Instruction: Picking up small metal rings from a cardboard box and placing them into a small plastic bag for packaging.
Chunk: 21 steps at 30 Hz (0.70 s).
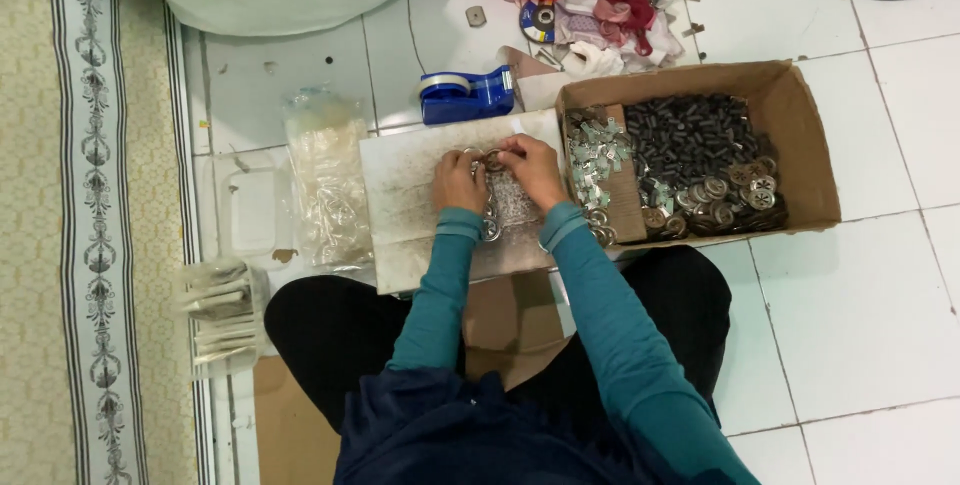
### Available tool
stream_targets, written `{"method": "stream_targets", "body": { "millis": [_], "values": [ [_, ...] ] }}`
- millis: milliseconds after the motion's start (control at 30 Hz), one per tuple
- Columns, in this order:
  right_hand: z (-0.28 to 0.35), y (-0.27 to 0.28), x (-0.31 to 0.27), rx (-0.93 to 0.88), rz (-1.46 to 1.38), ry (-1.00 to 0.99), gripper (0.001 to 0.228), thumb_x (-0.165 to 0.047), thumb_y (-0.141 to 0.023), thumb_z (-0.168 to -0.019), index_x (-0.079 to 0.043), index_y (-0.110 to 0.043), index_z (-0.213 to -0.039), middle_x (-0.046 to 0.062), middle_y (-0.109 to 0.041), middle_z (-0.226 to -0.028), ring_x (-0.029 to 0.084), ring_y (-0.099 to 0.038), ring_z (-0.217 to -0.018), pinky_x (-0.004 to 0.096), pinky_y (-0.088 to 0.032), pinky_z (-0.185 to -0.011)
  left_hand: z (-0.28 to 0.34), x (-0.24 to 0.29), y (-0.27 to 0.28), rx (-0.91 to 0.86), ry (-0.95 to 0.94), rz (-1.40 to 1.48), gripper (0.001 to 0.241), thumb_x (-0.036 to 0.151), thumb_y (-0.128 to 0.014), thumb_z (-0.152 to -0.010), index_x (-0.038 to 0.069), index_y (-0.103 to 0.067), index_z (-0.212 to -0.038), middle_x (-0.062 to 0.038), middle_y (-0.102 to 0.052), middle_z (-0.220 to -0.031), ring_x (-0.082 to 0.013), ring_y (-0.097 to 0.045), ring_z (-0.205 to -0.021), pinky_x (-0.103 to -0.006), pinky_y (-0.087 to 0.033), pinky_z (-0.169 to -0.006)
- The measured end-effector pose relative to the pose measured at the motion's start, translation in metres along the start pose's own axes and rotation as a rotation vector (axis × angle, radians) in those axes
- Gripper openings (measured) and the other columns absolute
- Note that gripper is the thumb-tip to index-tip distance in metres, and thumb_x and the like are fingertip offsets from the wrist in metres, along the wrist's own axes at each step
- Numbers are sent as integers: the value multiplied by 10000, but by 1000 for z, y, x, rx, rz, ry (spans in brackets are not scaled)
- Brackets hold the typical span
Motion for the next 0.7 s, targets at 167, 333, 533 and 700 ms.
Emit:
{"method": "stream_targets", "body": {
  "millis": [167,333,533,700],
  "values": [
    [-5,-5,-16,23,136,41,176,-156,-791,-912,-123,-766,-1084,119,-747,-945,297,-747,-911,404,-621,-750,3,-16,-18,22,-11,-22,215,211,-683,-920,223,-703,-1134,-30,-583,-1132,-317,-637,-1051,-461,-587,-821],
    [2,4,-25,59,206,111,207,-136,-785,-902,-72,-744,-1095,148,-671,-901,351,-731,-888,453,-609,-777,4,-14,-19,31,-11,-69,224,218,-682,-902,245,-718,-1121,-13,-597,-1147,-288,-635,-1065,-443,-577,-826],
    [26,73,-21,168,50,85,143,-162,-794,-895,-171,-783,-1037,70,-624,-747,198,-692,-598,332,-584,-653,7,38,-3,3,-73,-18,206,175,-620,-977,218,-717,-1153,-54,-609,-1153,-306,-643,-1054,-438,-556,-856],
    [29,142,67,205,208,-62,167,-277,-790,-878,-278,-792,-1045,29,-763,-884,270,-730,-904,404,-564,-813,21,113,-70,-179,-359,61,184,142,-670,-906,174,-735,-1075,-58,-656,-1073,-306,-650,-1065,-402,-555,-917]
  ]
}}
Point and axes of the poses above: each hand's wrist, its own z-axis away from the middle knuckle, its own y-axis out of the back of the hand, x = y × z, the point moved 5 cm from there along -z, towards the middle knuckle
